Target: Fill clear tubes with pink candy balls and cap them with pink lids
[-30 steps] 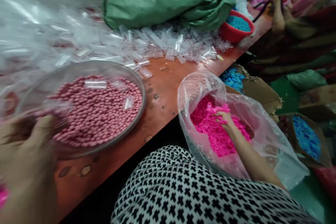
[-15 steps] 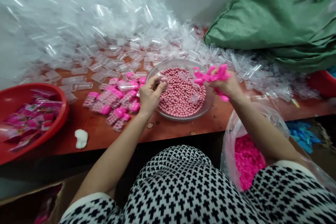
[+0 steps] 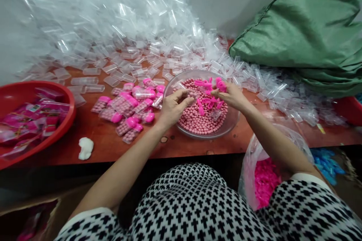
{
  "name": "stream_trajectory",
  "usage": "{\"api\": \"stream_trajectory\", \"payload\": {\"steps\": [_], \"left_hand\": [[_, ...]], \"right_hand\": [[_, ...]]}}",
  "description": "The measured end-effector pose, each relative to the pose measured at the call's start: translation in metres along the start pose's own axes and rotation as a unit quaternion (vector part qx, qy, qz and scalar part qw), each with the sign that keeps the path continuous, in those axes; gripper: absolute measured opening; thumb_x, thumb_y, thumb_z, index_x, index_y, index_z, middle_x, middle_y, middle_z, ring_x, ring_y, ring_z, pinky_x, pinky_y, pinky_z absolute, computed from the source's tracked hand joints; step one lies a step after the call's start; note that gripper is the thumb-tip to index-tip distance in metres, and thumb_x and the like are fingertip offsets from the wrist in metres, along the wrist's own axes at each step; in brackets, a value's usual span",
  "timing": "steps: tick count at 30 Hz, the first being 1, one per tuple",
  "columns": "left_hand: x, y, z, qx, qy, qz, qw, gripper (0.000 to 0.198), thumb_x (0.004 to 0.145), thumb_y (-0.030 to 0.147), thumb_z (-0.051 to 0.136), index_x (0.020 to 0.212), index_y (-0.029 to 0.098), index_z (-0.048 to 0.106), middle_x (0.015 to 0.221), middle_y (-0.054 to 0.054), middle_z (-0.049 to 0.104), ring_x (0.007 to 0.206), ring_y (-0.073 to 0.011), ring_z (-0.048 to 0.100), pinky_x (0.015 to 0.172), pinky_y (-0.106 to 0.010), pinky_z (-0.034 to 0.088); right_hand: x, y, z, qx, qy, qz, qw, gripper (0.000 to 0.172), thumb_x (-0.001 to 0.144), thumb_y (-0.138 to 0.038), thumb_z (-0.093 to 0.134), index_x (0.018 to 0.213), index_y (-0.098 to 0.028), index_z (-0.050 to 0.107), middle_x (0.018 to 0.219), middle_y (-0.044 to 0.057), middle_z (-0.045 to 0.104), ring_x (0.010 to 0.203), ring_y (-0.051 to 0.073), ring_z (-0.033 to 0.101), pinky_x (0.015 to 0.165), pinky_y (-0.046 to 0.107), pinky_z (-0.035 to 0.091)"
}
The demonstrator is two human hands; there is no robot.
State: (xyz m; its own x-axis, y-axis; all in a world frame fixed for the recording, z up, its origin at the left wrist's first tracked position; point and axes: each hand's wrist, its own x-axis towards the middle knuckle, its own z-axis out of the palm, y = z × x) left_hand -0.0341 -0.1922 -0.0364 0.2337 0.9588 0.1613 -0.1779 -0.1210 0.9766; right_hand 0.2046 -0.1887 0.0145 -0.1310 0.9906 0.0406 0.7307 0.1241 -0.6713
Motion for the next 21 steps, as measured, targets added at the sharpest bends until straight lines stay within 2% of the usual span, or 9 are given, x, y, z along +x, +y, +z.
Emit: {"api": "stream_trajectory", "payload": {"steps": [3,5,8,10,12,14,16,19,21], "left_hand": [[0.000,0.008,0.005,-0.072,-0.035,-0.025,0.996,0.049,0.068,0.051,0.085,0.100,0.017,0.072,0.099,-0.007,0.076,0.092,-0.0234,0.072,0.081,-0.039,0.064],[0.001,0.010,0.007,-0.093,-0.037,-0.041,0.994,0.050,0.065,0.051,0.087,0.099,0.017,0.072,0.099,-0.006,0.076,0.091,-0.0224,0.072,0.080,-0.038,0.064],[0.002,0.008,0.007,-0.099,-0.028,-0.058,0.993,0.051,0.062,0.050,0.089,0.097,0.017,0.071,0.097,-0.006,0.076,0.087,-0.0211,0.072,0.080,-0.038,0.064],[0.002,0.005,0.006,-0.096,-0.027,-0.059,0.993,0.051,0.062,0.050,0.089,0.098,0.017,0.072,0.095,-0.006,0.076,0.085,-0.0212,0.073,0.081,-0.040,0.064],[0.000,0.004,0.007,-0.094,-0.033,-0.052,0.994,0.051,0.064,0.050,0.088,0.100,0.017,0.072,0.094,-0.006,0.076,0.086,-0.0219,0.073,0.083,-0.041,0.064],[-0.002,0.005,0.009,-0.096,-0.044,-0.043,0.993,0.051,0.065,0.049,0.087,0.101,0.017,0.072,0.097,-0.007,0.075,0.089,-0.0230,0.073,0.083,-0.042,0.064],[-0.004,0.006,0.010,-0.102,-0.050,-0.034,0.993,0.049,0.067,0.049,0.087,0.101,0.017,0.073,0.104,-0.007,0.075,0.092,-0.0236,0.073,0.083,-0.042,0.064],[-0.007,0.008,0.012,-0.134,-0.041,-0.037,0.989,0.048,0.068,0.049,0.087,0.099,0.018,0.072,0.106,-0.007,0.074,0.093,-0.0220,0.072,0.081,-0.038,0.064],[-0.008,0.009,0.011,-0.165,-0.031,-0.048,0.985,0.048,0.065,0.049,0.089,0.097,0.017,0.071,0.100,-0.005,0.074,0.089,-0.0196,0.071,0.079,-0.035,0.063]], "right_hand": [[0.001,-0.007,0.005,0.098,-0.078,0.029,0.992,0.040,0.074,-0.045,0.077,0.099,-0.018,0.062,0.081,0.002,0.066,0.071,0.017,0.059,0.064,0.029,0.047],[0.002,-0.006,0.010,0.151,-0.102,0.046,0.982,0.040,0.078,-0.050,0.073,0.099,-0.019,0.059,0.081,0.002,0.065,0.069,0.016,0.060,0.063,0.028,0.048],[0.004,0.000,0.016,0.067,-0.033,0.027,0.997,0.027,0.089,-0.045,0.060,0.090,-0.019,0.061,0.080,0.004,0.065,0.077,0.019,0.062,0.073,0.032,0.050],[0.005,0.003,0.016,-0.030,0.033,-0.011,0.999,0.021,0.091,-0.037,0.057,0.087,-0.018,0.066,0.084,0.006,0.068,0.086,0.022,0.062,0.082,0.035,0.048],[0.003,0.001,0.014,-0.054,0.064,-0.040,0.996,0.020,0.089,-0.036,0.060,0.087,-0.019,0.070,0.088,0.006,0.070,0.091,0.023,0.063,0.086,0.035,0.046],[-0.001,-0.006,0.012,0.003,0.052,-0.051,0.997,0.025,0.087,-0.043,0.064,0.085,-0.019,0.070,0.081,0.003,0.068,0.083,0.020,0.062,0.078,0.032,0.046],[-0.005,-0.015,0.013,0.115,-0.017,-0.036,0.993,0.038,0.082,-0.057,0.068,0.083,-0.019,0.068,0.068,-0.001,0.062,0.067,0.016,0.058,0.065,0.028,0.045],[-0.009,-0.027,0.021,0.301,-0.114,0.024,0.946,0.054,0.071,-0.069,0.075,0.089,-0.020,0.064,0.062,-0.003,0.062,0.053,0.012,0.055,0.053,0.025,0.043],[-0.008,-0.031,0.031,0.372,-0.084,0.045,0.923,0.056,0.068,-0.070,0.078,0.087,-0.021,0.060,0.068,0.000,0.069,0.056,0.013,0.060,0.054,0.024,0.046]]}}
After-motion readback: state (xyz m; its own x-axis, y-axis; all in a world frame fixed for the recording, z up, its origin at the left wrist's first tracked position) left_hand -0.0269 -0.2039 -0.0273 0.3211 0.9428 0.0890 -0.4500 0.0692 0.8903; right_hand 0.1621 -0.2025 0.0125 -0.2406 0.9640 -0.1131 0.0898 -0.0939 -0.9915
